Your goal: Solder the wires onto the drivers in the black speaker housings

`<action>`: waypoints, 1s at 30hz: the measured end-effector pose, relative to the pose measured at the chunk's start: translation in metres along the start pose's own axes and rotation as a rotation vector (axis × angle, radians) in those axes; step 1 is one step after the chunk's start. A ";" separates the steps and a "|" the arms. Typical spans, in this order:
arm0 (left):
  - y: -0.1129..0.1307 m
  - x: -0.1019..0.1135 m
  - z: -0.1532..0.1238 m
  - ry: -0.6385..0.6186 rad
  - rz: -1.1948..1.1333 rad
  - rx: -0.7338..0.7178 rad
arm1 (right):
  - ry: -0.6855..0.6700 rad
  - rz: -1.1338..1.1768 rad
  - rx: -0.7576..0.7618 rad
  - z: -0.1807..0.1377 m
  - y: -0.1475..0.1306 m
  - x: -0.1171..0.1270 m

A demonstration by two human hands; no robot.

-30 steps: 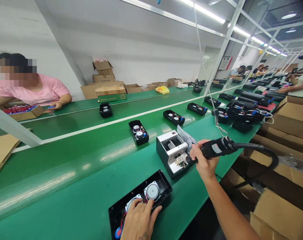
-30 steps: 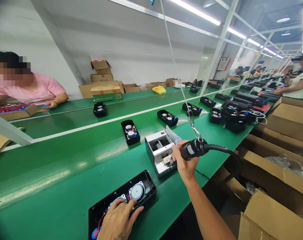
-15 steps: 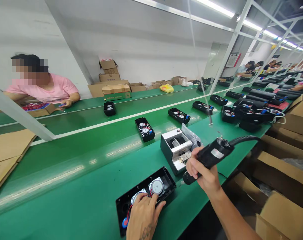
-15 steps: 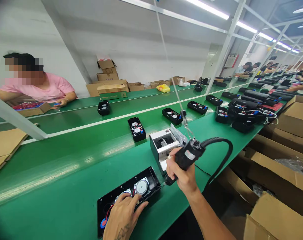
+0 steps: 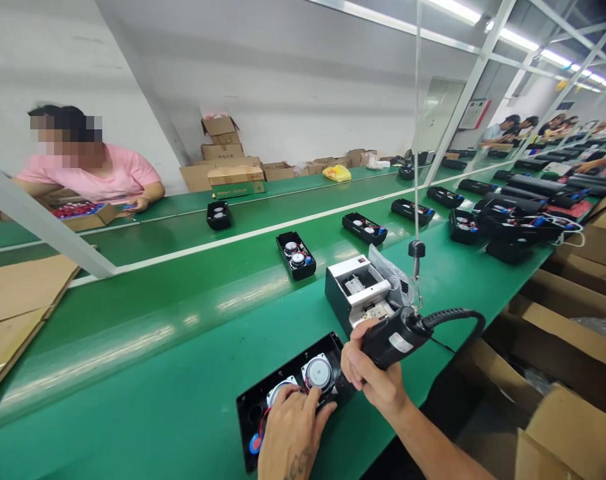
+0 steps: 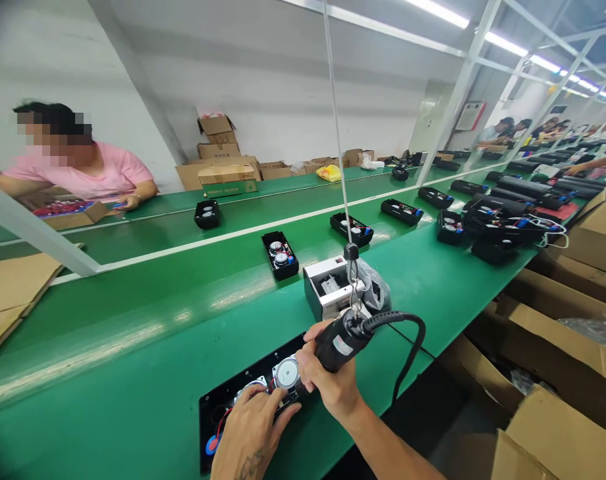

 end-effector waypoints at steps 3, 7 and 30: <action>-0.001 -0.002 -0.001 0.007 -0.003 -0.003 | -0.025 -0.003 -0.012 -0.001 0.007 -0.003; -0.002 -0.006 -0.003 0.005 -0.021 -0.003 | -0.037 -0.033 -0.004 -0.004 0.010 -0.010; -0.029 -0.030 -0.040 0.067 -0.049 -0.129 | -0.013 -0.312 -0.032 -0.019 -0.002 -0.013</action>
Point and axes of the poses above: each hand's wrist, its own z-axis towards the middle knuckle, its own x-axis out of the back of the hand, y = z × x, the point moved 8 cm from there along z, towards the middle knuckle, and after that the axes turned 10 degrees about -z, right-handed, at the moved point
